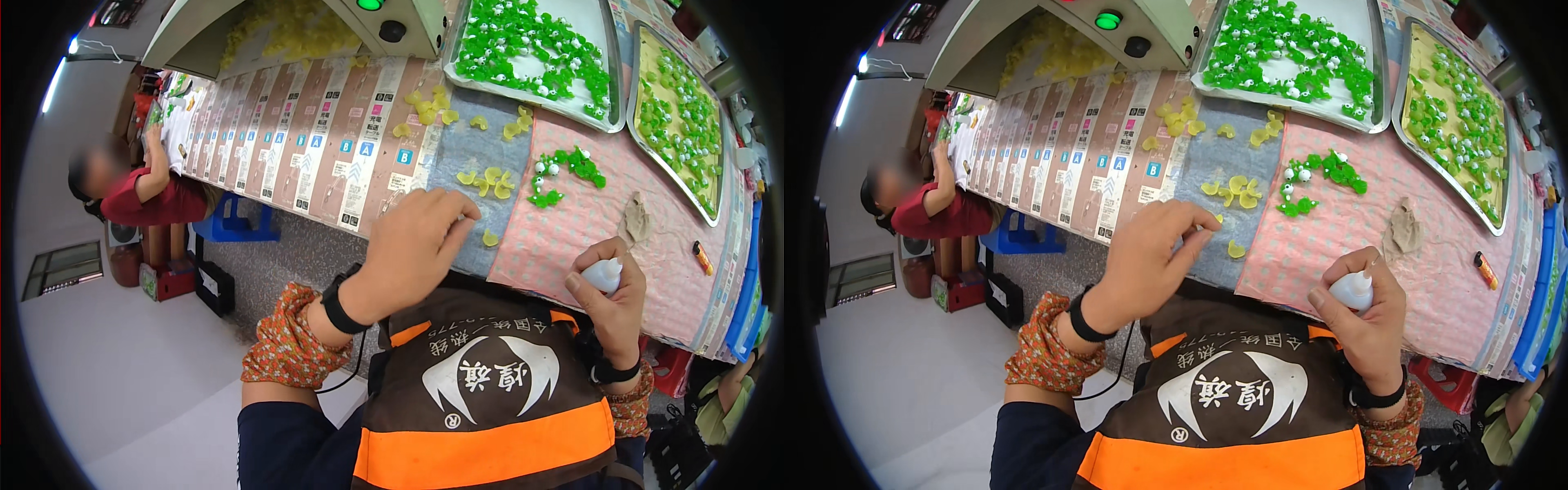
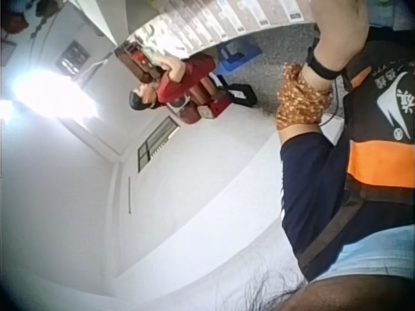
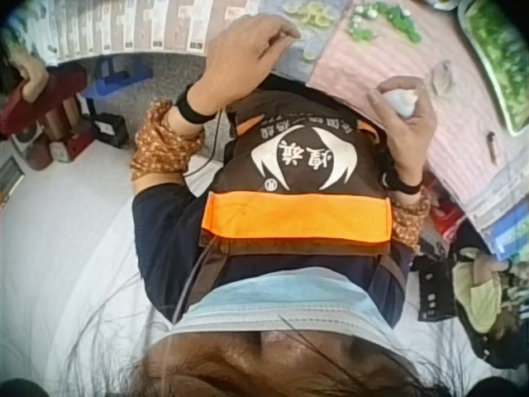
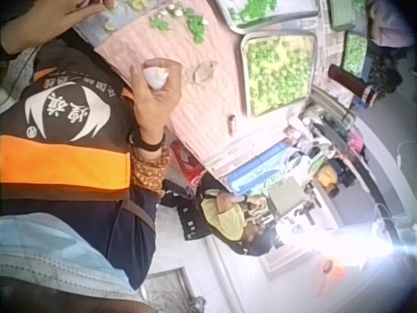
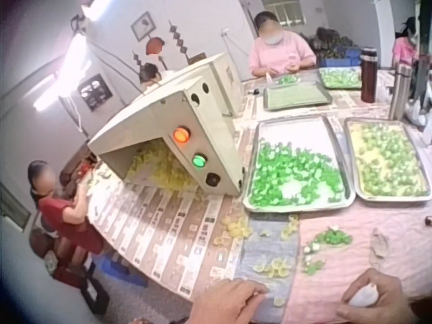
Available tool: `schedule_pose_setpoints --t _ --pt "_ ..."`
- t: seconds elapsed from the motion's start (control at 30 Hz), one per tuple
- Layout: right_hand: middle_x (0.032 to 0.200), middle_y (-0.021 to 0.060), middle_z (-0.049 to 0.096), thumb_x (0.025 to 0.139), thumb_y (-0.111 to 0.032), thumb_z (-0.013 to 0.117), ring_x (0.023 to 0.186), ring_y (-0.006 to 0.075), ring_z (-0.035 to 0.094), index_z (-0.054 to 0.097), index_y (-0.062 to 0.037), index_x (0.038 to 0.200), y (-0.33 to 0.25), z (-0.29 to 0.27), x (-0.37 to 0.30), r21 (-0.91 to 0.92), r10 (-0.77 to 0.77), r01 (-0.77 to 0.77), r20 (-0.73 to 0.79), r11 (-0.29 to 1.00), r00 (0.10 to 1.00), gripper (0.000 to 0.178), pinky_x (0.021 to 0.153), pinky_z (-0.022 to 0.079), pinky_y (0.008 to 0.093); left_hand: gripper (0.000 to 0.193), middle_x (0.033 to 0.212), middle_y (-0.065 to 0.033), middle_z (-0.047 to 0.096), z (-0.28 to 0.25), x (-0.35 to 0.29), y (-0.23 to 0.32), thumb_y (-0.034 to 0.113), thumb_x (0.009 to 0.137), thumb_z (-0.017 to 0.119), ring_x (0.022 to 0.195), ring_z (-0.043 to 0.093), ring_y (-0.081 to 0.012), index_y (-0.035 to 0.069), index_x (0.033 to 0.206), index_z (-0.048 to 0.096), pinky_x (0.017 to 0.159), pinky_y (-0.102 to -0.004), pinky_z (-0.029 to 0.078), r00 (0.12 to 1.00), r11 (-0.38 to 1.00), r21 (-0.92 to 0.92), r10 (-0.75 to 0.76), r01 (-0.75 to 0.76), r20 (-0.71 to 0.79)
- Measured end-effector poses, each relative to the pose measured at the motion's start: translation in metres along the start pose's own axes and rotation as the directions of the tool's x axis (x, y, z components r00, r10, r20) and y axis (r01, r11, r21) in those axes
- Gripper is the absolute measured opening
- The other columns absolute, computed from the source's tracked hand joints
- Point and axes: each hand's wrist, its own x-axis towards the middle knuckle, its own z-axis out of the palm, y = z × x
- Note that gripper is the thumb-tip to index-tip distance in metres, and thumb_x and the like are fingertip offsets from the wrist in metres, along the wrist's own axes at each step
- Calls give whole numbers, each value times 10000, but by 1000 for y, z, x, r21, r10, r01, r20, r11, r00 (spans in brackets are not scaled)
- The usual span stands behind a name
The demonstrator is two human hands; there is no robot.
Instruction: The person is assembling small green and yellow plastic parts using glue at a workstation.
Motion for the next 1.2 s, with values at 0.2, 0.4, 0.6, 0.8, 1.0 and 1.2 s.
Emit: schedule_pose_setpoints --t 0.2,0.4,0.6,0.8,1.0,1.2 --pt "810 -25 567 815 -12 751 704 30 504 569 -47 915 -3 16 3 -15 32 -30 80 999 996 210 614 406 209 231 876 -71 597 26 -11 23 175 877 694 815 597 -278 121 1089 620 676 -400 490 999 991 132 0 5 -41" --pt "819 -20 578 822 -31 756 717 44 501 561 -40 905 0 25 8 -38 -7 12 147 999 989 212 630 409 215 200 873 -76 601 44 -12 18 112 862 704 786 593 -266 100 1037 608 664 -361 496 998 992 124 9 -1 -60" --pt "873 -11 607 824 -14 770 742 42 532 565 -44 952 0 36 8 65 -48 41 100 997 994 243 656 452 215 111 883 -15 635 42 -13 27 107 953 659 728 575 -108 59 987 566 589 -278 465 956 605 -757 -277 248 92" --pt "894 9 631 849 10 754 799 48 597 582 -26 972 -7 41 9 196 -80 67 60 978 995 215 686 497 208 123 940 -54 651 46 -22 46 114 989 632 735 604 -54 53 1027 533 493 -170 427 908 257 -892 -300 371 291" --pt "881 15 649 870 13 722 770 58 616 603 -2 948 -5 34 12 104 -147 140 59 985 987 142 670 503 213 113 964 -58 653 52 -27 55 92 992 618 821 650 -89 42 1031 525 526 -186 501 879 70 -914 -313 399 360" --pt "827 22 653 858 4 685 726 62 615 611 -5 926 -14 27 18 5 -79 79 92 997 993 100 652 501 223 160 1050 -80 647 51 -26 48 127 1007 598 892 667 -134 56 1100 489 570 -224 548 898 40 -905 -148 423 413"
